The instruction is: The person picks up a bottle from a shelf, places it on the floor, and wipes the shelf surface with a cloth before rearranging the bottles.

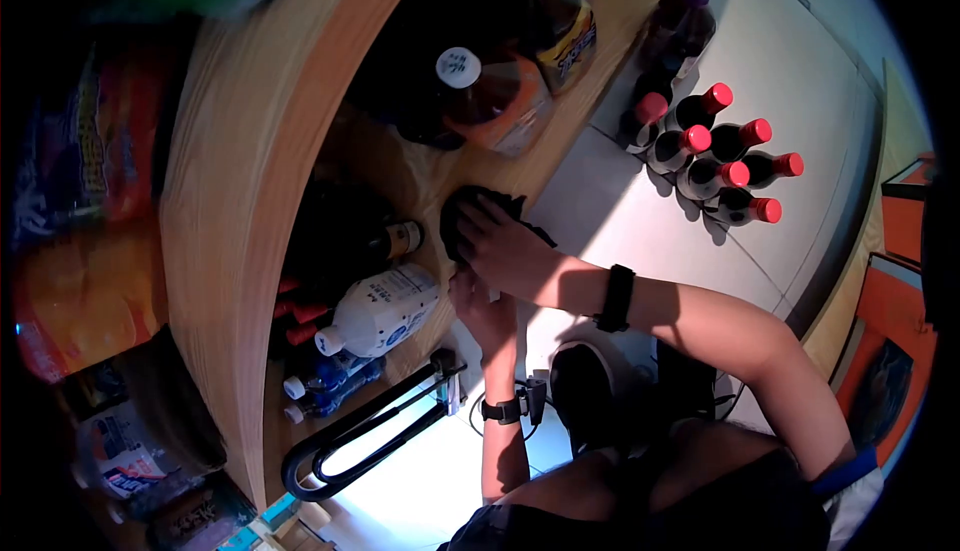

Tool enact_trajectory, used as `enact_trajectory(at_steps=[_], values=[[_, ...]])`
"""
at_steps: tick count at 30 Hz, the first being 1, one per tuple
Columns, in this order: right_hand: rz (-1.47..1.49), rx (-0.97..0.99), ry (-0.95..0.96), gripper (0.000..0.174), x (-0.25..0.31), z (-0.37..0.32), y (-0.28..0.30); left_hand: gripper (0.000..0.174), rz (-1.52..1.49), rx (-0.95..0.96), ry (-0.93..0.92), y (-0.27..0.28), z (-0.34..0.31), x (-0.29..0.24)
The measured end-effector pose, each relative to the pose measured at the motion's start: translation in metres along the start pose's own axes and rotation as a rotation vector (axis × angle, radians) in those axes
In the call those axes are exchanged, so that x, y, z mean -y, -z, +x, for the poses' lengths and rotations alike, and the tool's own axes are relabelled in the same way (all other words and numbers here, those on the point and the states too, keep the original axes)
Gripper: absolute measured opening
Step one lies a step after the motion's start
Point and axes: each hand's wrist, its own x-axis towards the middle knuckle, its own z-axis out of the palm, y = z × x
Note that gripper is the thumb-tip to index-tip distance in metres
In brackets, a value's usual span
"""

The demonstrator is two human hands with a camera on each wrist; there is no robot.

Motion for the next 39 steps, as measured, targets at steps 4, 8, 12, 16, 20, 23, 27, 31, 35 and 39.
enact_trajectory(at_steps=[4,8,12,16,20,23,27,31,35,39], values=[[0.032,-0.096,0.017,0.041,-0.002,-0.005,-0.015,0.035,0.034,0.043,-0.006,0.003,-0.003,0.002],[0.01,-0.11,0.085,0.042,-0.011,-0.01,-0.003,0.031,0.012,0.015,-0.081,0.008,0.0,-0.004],[-0.093,0.026,0.206,0.045,-0.022,-0.009,0.015,0.019,-0.115,0.135,-0.015,0.023,0.009,-0.008],[-0.095,0.362,0.36,0.046,-0.039,-0.002,0.042,0.015,-0.141,0.086,-0.048,0.017,0.007,-0.006],[0.011,0.484,0.382,0.041,-0.05,0.002,0.052,0.022,-0.147,0.081,-0.035,0.017,0.005,-0.007],[0.052,0.6,0.334,0.038,-0.041,0.007,0.071,0.025,-0.124,0.136,0.011,0.022,0.005,-0.013],[0.116,0.492,0.209,0.042,-0.032,0.016,0.057,0.027,-0.158,0.139,0.01,0.022,0.01,-0.011],[-0.024,0.177,0.154,0.046,-0.021,0.017,0.054,0.024,-0.124,0.131,-0.042,0.025,0.009,-0.007],[-0.012,-0.147,0.033,0.048,-0.015,0.025,0.049,0.024,-0.119,0.136,-0.097,0.022,0.01,-0.001],[-0.066,-0.354,0.043,0.047,-0.01,0.057,0.018,0.026,-0.061,0.149,-0.121,0.022,0.01,0.003]])
